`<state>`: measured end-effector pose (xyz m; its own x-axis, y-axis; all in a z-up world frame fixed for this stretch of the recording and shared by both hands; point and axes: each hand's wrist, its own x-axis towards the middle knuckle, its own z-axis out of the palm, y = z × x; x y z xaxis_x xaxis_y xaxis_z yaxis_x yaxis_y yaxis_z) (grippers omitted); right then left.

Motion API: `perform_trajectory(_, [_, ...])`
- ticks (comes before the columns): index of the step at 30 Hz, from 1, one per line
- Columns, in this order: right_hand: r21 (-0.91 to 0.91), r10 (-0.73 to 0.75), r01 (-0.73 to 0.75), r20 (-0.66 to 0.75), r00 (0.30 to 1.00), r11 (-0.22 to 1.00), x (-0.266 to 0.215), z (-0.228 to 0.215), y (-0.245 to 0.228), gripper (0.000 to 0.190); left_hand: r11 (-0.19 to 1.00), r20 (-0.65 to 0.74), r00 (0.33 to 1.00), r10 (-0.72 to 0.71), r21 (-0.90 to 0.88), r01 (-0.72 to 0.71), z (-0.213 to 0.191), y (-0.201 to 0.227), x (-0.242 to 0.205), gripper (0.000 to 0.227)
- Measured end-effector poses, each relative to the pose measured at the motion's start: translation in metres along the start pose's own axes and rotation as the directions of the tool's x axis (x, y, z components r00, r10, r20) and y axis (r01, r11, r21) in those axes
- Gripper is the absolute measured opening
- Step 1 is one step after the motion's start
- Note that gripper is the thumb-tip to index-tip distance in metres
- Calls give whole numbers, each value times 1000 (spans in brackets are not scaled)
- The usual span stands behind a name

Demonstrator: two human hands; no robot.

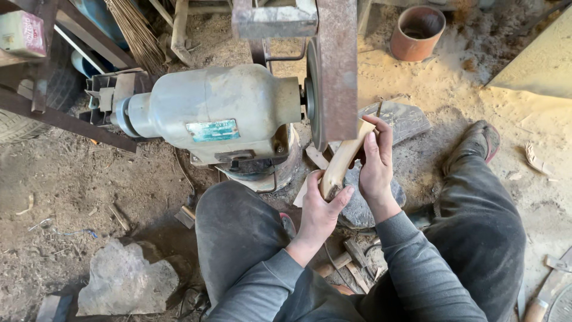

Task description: The person smooths a small wooden piece using a handheld angle grinder and then a belt sander. They hold the piece with both hands, rotate it to access different surfaces, and repeatedly press it against the moving abrasive surfaces to shape and smooth the wood.

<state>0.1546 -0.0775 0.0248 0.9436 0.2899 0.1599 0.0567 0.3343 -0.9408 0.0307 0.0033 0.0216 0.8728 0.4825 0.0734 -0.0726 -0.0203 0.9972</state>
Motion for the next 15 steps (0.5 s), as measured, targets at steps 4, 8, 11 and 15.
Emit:
perform_trajectory(4, [-179,-29,26,-16,999,983,18,0,-4,28,877,118,929,-350,-307,370,2,1,21,60])
perform_trajectory(8, [-371,-72,74,19,997,926,34,-2,-6,31,802,181,913,-366,-437,408,6,-2,37,62])
perform_trajectory(11, [-431,-114,119,40,993,894,45,0,-6,32,791,176,919,-353,-469,394,8,-4,47,62])
perform_trajectory(15, [-435,-105,119,58,993,893,56,2,-6,31,787,194,912,-360,-462,409,12,-10,55,56])
